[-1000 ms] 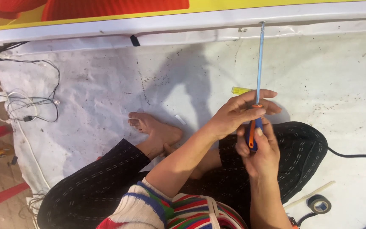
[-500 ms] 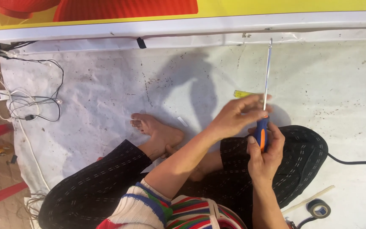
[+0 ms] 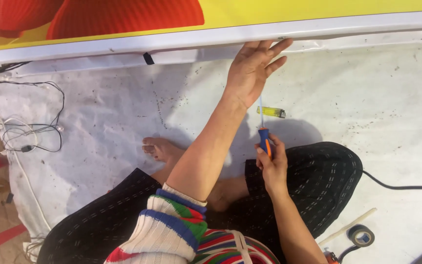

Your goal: Assembling the lower section of a display frame using a screwdriver to fasten components.

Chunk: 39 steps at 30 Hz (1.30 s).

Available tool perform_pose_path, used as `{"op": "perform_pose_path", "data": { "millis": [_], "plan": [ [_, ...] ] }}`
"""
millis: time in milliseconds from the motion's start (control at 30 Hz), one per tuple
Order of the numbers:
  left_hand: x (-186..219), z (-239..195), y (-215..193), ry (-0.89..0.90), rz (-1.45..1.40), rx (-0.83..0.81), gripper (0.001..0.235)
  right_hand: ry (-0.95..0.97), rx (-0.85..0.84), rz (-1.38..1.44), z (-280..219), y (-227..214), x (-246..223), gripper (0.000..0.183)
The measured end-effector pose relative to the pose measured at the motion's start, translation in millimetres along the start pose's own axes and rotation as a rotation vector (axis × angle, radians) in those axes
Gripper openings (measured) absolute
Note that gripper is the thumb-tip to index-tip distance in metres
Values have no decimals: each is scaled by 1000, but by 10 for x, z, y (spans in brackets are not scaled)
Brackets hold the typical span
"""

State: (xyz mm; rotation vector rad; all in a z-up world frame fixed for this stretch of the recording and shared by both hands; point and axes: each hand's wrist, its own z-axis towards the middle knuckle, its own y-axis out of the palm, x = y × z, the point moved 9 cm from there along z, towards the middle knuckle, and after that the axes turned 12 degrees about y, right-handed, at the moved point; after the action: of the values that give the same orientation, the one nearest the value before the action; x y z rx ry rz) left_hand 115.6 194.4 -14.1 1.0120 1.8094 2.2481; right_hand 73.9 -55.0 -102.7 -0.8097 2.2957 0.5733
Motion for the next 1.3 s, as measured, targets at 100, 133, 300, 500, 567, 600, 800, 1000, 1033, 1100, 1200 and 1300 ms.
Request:
{"op": "perform_pose_path", "data": {
  "millis": [100,133,300,500,567,600,800,1000,1033,1100,1200,1300],
  "plan": [
    [26,-65,-67,-20,134,37,27,71,-27,7,37,44,27,52],
    [39,-89,-109,-34,222,69,33,85,-27,-19,42,61,10,51],
    [534,-533,-280,-162,610,254,61,29,-24,-180,169,38,233,50],
    [1600,-1656,-1302,-408,1759,-5,51,30,-7,-787,95,231,199,53],
    [1894,-2102,-1661,-697,2268,-171,58,-4,2,-907,88,313,224,52],
    [1954,-2371,-2020,-849,2352,-220,43,-94,18,-994,99,355,224,50],
    [1626,-2688,-2364,-955,2198,-326,60,-404,120,-1255,0,494,188,54],
    [1440,-2829,-2876,-752,2248,-304,54,-317,52,-1377,262,474,599,51],
    [1405,-2881,-3033,-731,2268,-309,50,-328,42,-1476,426,474,879,57],
    [1302,-2549,-2232,-517,2114,-263,43,-219,-11,-1513,455,705,962,65],
    [1160,-1949,-1281,-34,1972,-323,37,-145,-89,-1530,497,996,1206,76],
    [1028,-1376,-576,339,2013,-434,39,-206,-126,-1457,353,1271,1230,75]
  ]
}}
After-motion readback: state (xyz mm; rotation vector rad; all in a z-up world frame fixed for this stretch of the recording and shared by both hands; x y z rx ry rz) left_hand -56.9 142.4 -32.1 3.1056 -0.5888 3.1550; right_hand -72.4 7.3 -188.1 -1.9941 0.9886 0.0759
